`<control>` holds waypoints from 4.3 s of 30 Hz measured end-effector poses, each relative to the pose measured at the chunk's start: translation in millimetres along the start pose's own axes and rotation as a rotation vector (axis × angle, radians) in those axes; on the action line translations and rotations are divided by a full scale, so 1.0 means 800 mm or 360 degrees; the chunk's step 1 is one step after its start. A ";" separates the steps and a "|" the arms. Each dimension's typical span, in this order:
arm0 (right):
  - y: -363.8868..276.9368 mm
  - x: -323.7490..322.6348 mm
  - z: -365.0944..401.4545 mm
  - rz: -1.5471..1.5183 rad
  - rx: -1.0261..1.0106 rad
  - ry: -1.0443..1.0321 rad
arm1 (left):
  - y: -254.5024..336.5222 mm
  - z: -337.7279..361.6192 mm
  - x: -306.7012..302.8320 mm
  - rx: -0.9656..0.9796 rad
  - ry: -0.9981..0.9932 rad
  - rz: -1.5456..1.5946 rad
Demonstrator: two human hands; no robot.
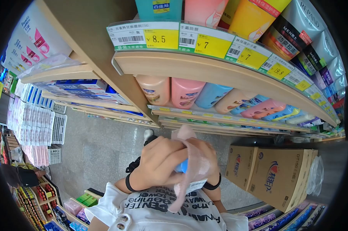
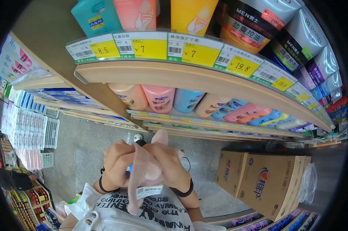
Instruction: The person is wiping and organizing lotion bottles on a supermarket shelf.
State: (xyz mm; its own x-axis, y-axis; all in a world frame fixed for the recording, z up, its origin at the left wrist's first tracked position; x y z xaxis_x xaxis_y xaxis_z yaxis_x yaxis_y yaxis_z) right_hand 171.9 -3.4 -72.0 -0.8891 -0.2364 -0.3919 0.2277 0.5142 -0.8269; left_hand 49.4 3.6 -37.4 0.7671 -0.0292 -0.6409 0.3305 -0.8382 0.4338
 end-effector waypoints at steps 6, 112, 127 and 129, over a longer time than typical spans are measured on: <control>0.021 0.020 0.010 -0.0081 -0.0104 0.0043 | -0.012 0.007 -0.002 -0.0159 0.0020 0.0417; 0.080 0.076 0.050 -0.1898 0.0960 -0.0121 | -0.051 -0.002 0.003 -0.0552 -0.0618 0.0685; 0.071 0.074 0.050 -0.2353 0.0691 -0.0094 | -0.057 0.003 0.011 -0.0851 -0.0291 0.0470; 0.081 0.082 0.063 -0.2231 0.0876 -0.0092 | -0.060 0.002 0.005 -0.0989 -0.0160 0.0580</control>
State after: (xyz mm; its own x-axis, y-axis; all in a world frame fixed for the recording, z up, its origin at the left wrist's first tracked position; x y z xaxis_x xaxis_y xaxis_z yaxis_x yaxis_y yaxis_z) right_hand 148.7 -27.5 -171.4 -0.4933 -0.2981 0.8172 -0.6408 -0.5108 -0.5731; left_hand 35.9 43.1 -61.6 0.8437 -0.3223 -0.4292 0.3379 -0.3025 0.8913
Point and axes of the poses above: each hand's wrist, its own z-axis away from the middle knuckle, its own x-axis out of the palm, y = z × x, the point moved 5 cm from there along -z, towards the middle knuckle, and after that the axes turned 11 degrees about -y, right-handed, at the moved point
